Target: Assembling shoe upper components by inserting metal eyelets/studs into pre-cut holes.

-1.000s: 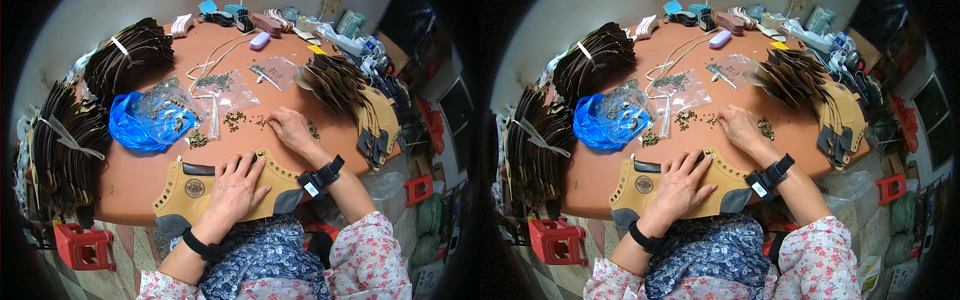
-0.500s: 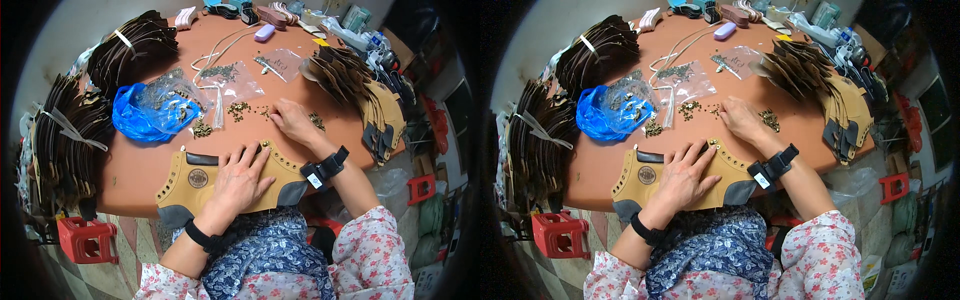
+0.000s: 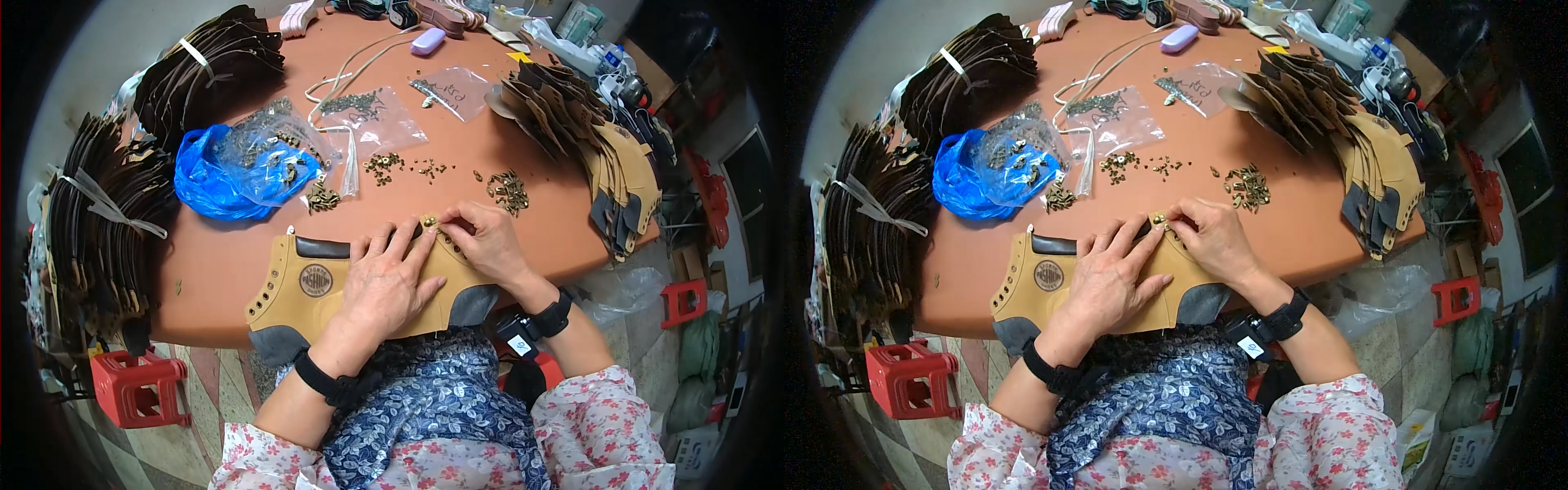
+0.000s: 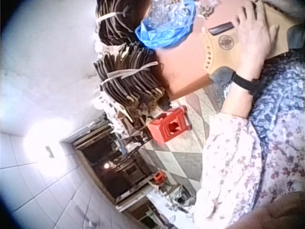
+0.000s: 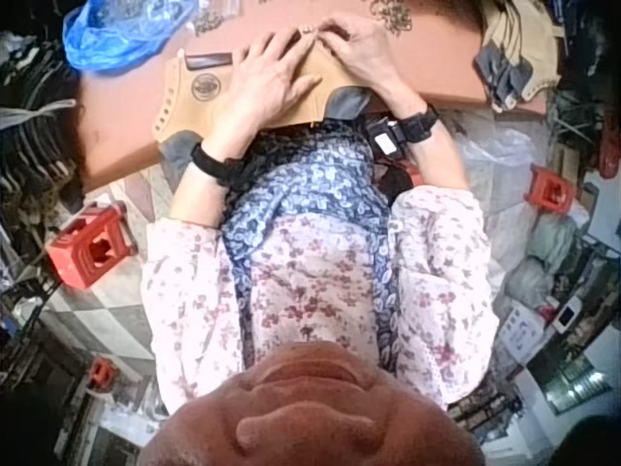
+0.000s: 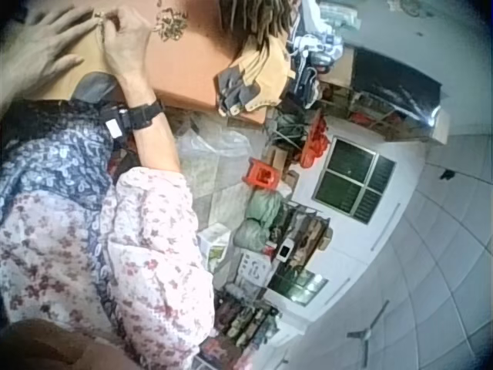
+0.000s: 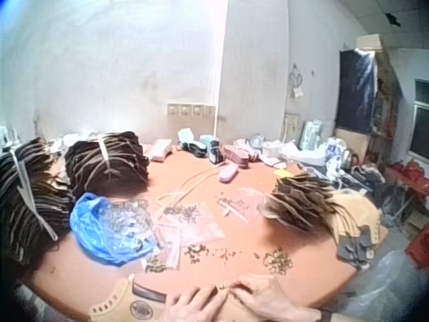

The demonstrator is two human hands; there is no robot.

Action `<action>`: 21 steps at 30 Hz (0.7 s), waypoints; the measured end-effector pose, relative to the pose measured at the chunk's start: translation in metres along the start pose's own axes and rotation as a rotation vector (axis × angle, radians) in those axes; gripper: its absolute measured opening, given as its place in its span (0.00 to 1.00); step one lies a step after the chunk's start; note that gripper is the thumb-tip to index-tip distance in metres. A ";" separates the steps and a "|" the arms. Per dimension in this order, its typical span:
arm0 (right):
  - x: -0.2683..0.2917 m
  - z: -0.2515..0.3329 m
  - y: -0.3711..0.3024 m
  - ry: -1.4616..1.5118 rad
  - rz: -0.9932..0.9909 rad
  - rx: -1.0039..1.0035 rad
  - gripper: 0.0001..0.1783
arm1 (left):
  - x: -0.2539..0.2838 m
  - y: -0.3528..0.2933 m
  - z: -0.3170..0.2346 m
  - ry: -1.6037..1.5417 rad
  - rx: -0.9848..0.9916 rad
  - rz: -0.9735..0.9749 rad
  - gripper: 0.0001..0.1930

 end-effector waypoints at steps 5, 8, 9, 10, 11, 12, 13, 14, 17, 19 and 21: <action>-0.002 0.002 -0.002 0.005 -0.012 0.032 0.04 | -0.001 -0.001 0.001 -0.003 -0.005 -0.006 0.33; -0.002 -0.002 -0.002 0.037 -0.015 -0.005 0.03 | 0.000 -0.001 0.001 -0.006 -0.005 -0.004 0.33; -0.003 -0.005 -0.003 0.052 -0.020 -0.030 0.03 | 0.000 0.000 0.001 -0.007 -0.003 -0.002 0.33; -0.003 -0.007 -0.003 0.066 -0.024 -0.056 0.03 | 0.000 0.000 0.001 -0.010 -0.002 -0.001 0.33; -0.003 -0.009 -0.004 0.080 -0.029 -0.075 0.03 | 0.000 0.000 0.001 -0.008 -0.001 0.003 0.33; -0.003 -0.011 -0.005 0.095 -0.033 -0.095 0.03 | 0.000 0.000 0.000 -0.006 0.000 0.007 0.33; -0.003 -0.013 -0.005 0.111 -0.039 -0.112 0.03 | -0.001 0.000 0.000 -0.003 0.000 0.009 0.33; -0.003 -0.011 -0.005 0.094 -0.048 -0.087 0.04 | -0.001 0.000 0.001 -0.001 0.002 0.013 0.33; -0.001 -0.005 -0.006 0.050 -0.071 -0.022 0.04 | -0.002 0.000 0.001 0.003 0.006 0.024 0.33; 0.000 -0.003 -0.007 0.028 -0.079 0.008 0.04 | -0.002 0.001 0.001 0.004 0.011 0.033 0.33; 0.000 -0.004 -0.007 0.039 -0.073 -0.002 0.04 | -0.002 0.001 0.001 0.000 0.016 0.040 0.33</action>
Point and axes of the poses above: each hand's wrist, its own y-axis towards the middle knuckle, its own x-axis out of the back of the hand, z = x × y, the point moved 9 cm from there along y, towards the middle knuckle, and after that the axes turned 3 degrees about -y, right-handed, at the moved point
